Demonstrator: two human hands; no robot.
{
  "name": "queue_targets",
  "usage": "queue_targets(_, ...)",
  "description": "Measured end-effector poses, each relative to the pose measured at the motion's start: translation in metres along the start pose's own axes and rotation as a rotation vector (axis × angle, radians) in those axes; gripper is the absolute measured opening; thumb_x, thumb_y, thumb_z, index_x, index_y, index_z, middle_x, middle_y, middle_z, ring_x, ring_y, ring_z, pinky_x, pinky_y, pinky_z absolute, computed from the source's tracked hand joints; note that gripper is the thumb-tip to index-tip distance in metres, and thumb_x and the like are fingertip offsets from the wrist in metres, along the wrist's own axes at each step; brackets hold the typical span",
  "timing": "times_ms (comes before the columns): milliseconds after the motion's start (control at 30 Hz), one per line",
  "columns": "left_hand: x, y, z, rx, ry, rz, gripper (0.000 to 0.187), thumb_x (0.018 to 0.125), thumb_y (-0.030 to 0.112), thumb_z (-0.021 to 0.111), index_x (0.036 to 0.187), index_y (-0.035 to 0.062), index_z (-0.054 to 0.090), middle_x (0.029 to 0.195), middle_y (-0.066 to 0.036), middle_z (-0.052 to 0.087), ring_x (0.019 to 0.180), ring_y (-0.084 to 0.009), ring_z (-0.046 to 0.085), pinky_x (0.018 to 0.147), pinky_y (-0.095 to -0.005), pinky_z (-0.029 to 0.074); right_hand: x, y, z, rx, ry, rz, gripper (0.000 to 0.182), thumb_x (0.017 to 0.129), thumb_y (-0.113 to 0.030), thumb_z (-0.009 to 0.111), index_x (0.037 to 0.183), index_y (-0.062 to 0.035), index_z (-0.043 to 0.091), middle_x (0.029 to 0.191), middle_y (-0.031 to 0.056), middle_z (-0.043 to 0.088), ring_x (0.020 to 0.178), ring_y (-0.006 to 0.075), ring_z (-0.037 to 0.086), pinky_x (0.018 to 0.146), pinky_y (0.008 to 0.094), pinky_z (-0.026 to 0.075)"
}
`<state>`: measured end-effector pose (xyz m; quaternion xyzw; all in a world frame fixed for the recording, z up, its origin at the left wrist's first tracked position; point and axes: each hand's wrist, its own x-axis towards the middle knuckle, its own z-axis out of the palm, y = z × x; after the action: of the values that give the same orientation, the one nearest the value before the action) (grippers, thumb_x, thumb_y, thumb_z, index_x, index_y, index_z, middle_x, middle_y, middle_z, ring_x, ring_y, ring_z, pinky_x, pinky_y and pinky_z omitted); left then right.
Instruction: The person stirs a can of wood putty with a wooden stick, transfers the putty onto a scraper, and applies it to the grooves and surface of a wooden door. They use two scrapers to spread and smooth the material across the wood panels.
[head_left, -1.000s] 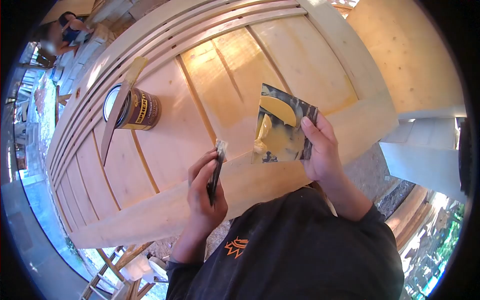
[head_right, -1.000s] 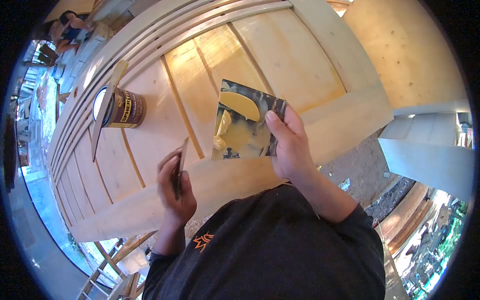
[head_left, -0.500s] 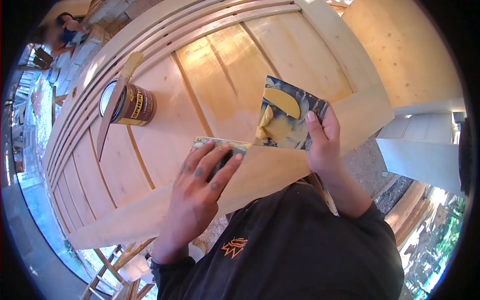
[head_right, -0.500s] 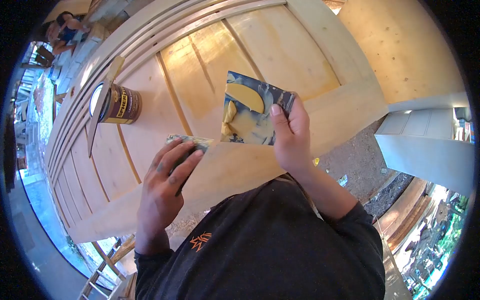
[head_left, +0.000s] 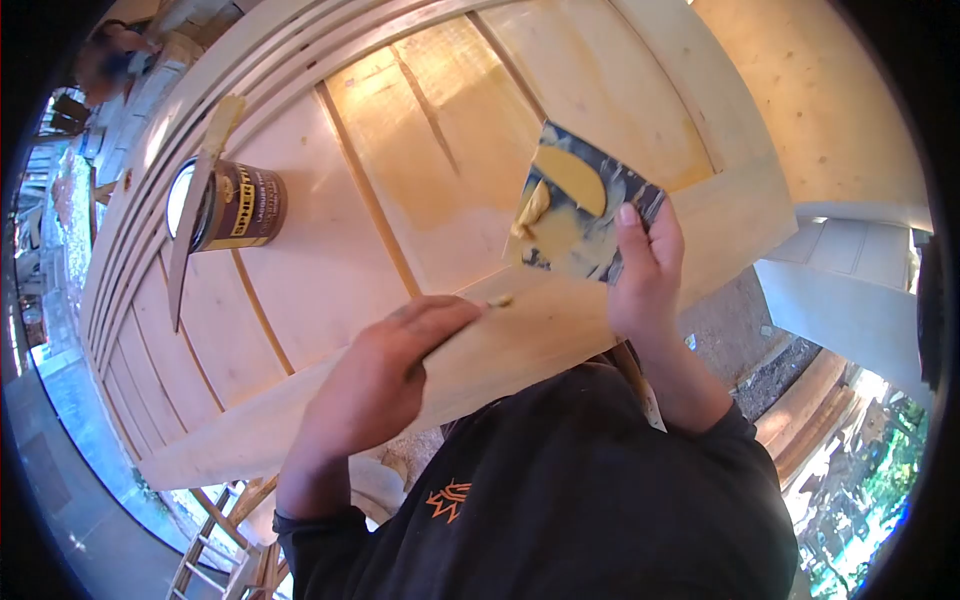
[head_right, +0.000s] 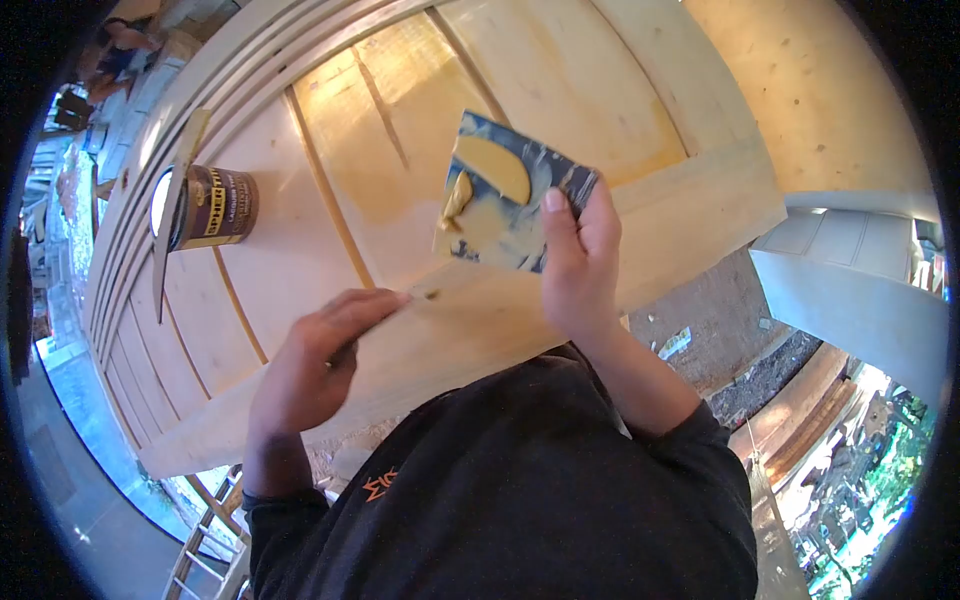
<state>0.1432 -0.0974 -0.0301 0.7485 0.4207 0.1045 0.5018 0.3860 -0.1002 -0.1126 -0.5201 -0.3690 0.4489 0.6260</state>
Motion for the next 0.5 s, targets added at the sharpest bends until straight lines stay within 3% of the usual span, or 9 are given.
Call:
queue_targets(133, 0.017, -0.003, -0.009, -0.118, 0.016, -0.132, 0.068, 0.064, -0.02, 0.04, 0.127, 0.0019, 0.052, 0.124, -0.02, 0.056, 0.118, -0.0374, 0.051, 0.1, -0.0423, 0.041, 0.041, 0.008, -0.021, 0.052, 0.076, 0.047, 0.025, 0.097, -0.012, 0.046, 0.116, 0.0026, 0.052, 0.107, 0.0066, 0.06, 0.096, 0.0097, 0.053, 0.087, 0.025, 0.042)
queue_targets(300, 0.058, 0.01, 0.007, 0.153, 0.028, -0.198, 0.066, 0.066, -0.018, 0.045, 0.128, 0.0006, 0.051, 0.126, -0.02, 0.054, 0.118, -0.0379, 0.051, 0.1, -0.0429, 0.043, 0.118, 0.02, -0.061, 0.2, 0.116, 0.074, 0.028, 0.098, -0.012, 0.046, 0.121, 0.0022, 0.052, 0.114, 0.0094, 0.06, 0.104, 0.0156, 0.057, 0.093, 0.0307, 0.044)
queue_targets(400, 0.076, 0.014, 0.028, 0.239, -0.022, -0.216, 0.063, 0.067, -0.016, 0.049, 0.128, -0.001, 0.051, 0.127, -0.02, 0.053, 0.118, -0.0393, 0.05, 0.1, -0.0443, 0.043, 0.151, 0.032, -0.087, 0.153, -0.019, 0.108, 0.039, 0.097, -0.012, 0.044, 0.133, 0.0042, 0.04, 0.127, 0.015, 0.054, 0.117, 0.0229, 0.053, 0.1, 0.0372, 0.042)
queue_targets(500, 0.096, 0.018, 0.046, 0.265, -0.059, -0.261, 0.062, 0.067, -0.015, 0.05, 0.128, -0.0038, 0.05, 0.129, -0.021, 0.052, 0.12, -0.04, 0.049, 0.1, -0.0459, 0.042, 0.168, 0.048, -0.1, 0.139, -0.045, 0.065, 0.039, 0.097, -0.012, 0.044, 0.132, 0.0049, 0.041, 0.128, 0.0151, 0.053, 0.118, 0.024, 0.053, 0.101, 0.0389, 0.041)
